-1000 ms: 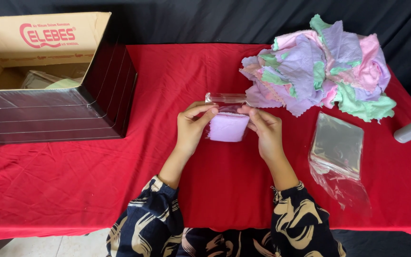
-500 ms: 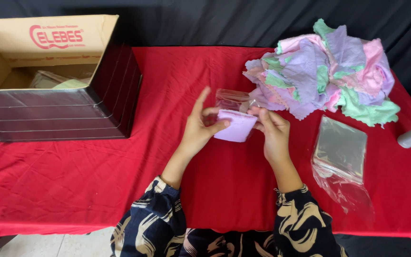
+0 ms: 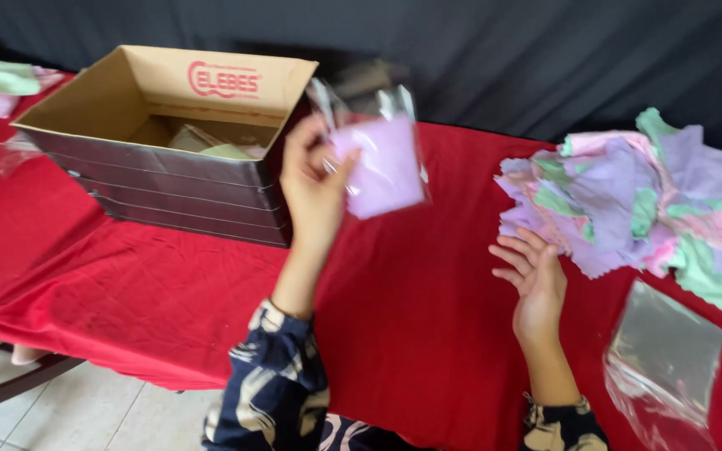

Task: Folding small pieces of cloth and inserting them into individual plastic packaging sleeves.

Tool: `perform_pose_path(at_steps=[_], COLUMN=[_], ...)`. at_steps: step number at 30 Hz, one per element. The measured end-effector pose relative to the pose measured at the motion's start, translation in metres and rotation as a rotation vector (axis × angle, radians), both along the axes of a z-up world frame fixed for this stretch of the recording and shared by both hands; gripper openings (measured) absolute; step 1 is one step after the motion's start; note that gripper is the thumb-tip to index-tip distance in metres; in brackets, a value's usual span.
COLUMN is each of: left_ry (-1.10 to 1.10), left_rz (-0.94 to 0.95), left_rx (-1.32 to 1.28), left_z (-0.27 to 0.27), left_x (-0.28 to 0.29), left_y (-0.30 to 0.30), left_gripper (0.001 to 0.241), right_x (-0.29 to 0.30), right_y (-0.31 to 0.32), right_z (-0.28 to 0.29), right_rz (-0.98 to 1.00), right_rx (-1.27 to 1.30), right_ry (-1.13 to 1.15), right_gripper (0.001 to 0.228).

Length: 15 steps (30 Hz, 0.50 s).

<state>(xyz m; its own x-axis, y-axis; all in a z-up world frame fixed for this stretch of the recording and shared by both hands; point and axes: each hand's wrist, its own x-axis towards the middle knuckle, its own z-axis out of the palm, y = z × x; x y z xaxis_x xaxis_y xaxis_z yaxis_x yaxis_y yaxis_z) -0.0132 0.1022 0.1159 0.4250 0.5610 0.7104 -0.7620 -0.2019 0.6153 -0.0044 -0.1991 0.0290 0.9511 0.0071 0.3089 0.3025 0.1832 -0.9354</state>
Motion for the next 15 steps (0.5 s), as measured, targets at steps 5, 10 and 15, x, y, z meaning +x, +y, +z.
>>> perform_pose_path(at_steps=[5,10,15], left_ry=[0.217,0.705,1.690], left_rz=[0.537,0.613,0.268], left_rx=[0.227,0.247,0.408], left_z=[0.049,0.038,0.075], left_x=[0.014,0.060,0.031], left_y=[0.137,0.249,0.201], left_gripper=[0.072,0.053,0.127], right_x=[-0.012,-0.013,-0.010], right_y=[0.012,0.013,0.012], right_z=[0.015,0.016,0.014], right_rz=[-0.023,-0.044,-0.029], right_rx=[-0.037,-0.048,-0.061], right_ry=[0.047,0.065,0.122], right_gripper=[0.071,0.068,0.069])
